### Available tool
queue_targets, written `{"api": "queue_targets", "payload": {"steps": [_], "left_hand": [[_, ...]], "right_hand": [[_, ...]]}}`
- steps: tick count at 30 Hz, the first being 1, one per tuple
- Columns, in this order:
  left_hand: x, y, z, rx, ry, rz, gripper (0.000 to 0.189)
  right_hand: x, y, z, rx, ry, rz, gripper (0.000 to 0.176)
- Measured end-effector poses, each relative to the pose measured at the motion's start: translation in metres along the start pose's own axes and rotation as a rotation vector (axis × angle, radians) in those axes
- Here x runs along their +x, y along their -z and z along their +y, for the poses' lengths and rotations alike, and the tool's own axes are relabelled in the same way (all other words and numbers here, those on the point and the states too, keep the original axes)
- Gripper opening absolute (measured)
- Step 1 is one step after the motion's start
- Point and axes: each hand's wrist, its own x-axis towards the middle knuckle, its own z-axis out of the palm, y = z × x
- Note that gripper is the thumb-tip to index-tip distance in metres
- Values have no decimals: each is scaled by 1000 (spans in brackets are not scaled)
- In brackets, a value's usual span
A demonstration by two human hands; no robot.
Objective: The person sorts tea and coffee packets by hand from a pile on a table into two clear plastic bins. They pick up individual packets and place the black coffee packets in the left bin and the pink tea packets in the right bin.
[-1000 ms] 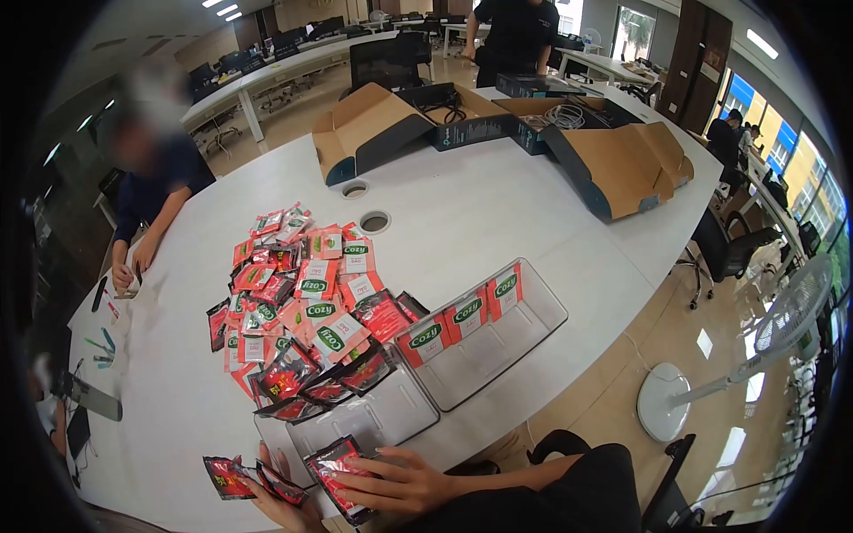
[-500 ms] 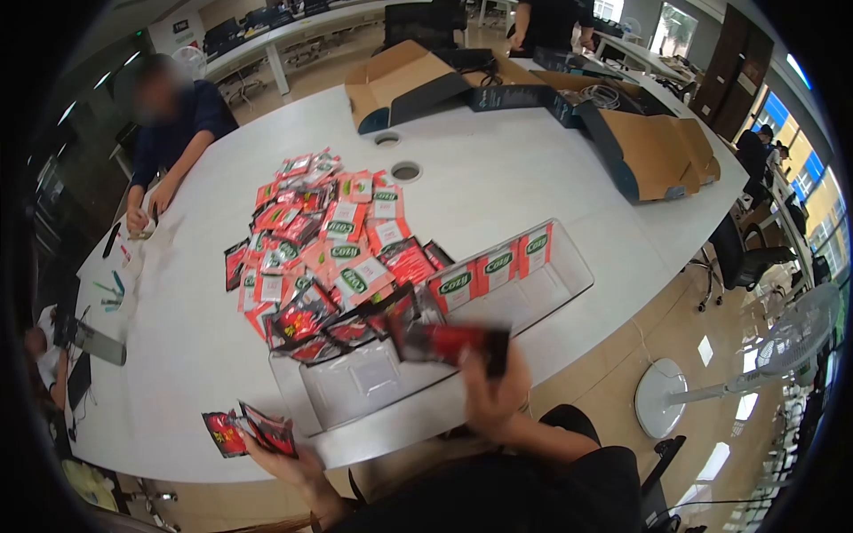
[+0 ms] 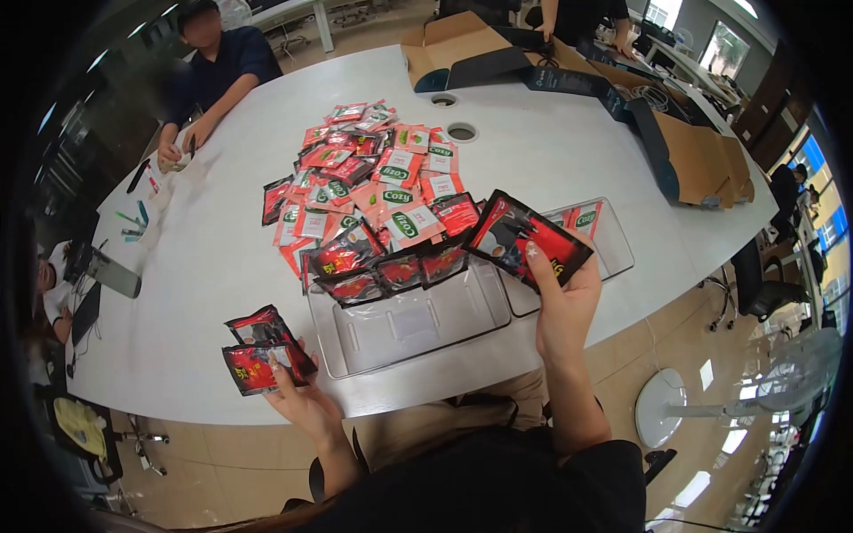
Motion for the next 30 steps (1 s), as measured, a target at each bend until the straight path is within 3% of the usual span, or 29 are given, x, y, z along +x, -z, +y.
{"api": "queue_targets", "payload": {"steps": [4, 5, 8, 10, 13, 16, 19, 22, 23, 26, 30], "left_hand": [[1, 1, 0, -7, -35, -33, 41], [0, 2, -1, -15, -35, -40, 41], [0, 7, -5, -9, -31, -28, 41], [0, 8, -9, -16, -20, -3, 41], [1, 7, -7, -5, 10, 1, 42], [0, 5, -4, 1, 17, -8, 42], [1, 4, -10, -3, 26, 23, 41], [0, 0, -2, 21, 34, 2, 41], [0, -2, -2, 25, 36, 7, 41], [3, 0, -3, 27, 51, 6, 40], [1, 0, 0, 45, 48, 10, 40]], "right_hand": [[11, -8, -20, -479, 294, -443, 23], [10, -18, -28, -543, 227, -556, 23], [11, -50, -20, -813, 485, -892, 31], [12, -68, -7, -870, 823, -1098, 26], [4, -87, 14, -874, 990, -1233, 28], [2, -100, 22, -1065, 1223, -1246, 36], [14, -105, 32, -1108, 1347, -1043, 53], [17, -109, 39, -1050, 1137, -1099, 73], [18, -108, 55, -1104, 1194, -1096, 93], [12, -111, 53, -1240, 1028, -1238, 95], [8, -114, 66, -1164, 1177, -1138, 85]]}}
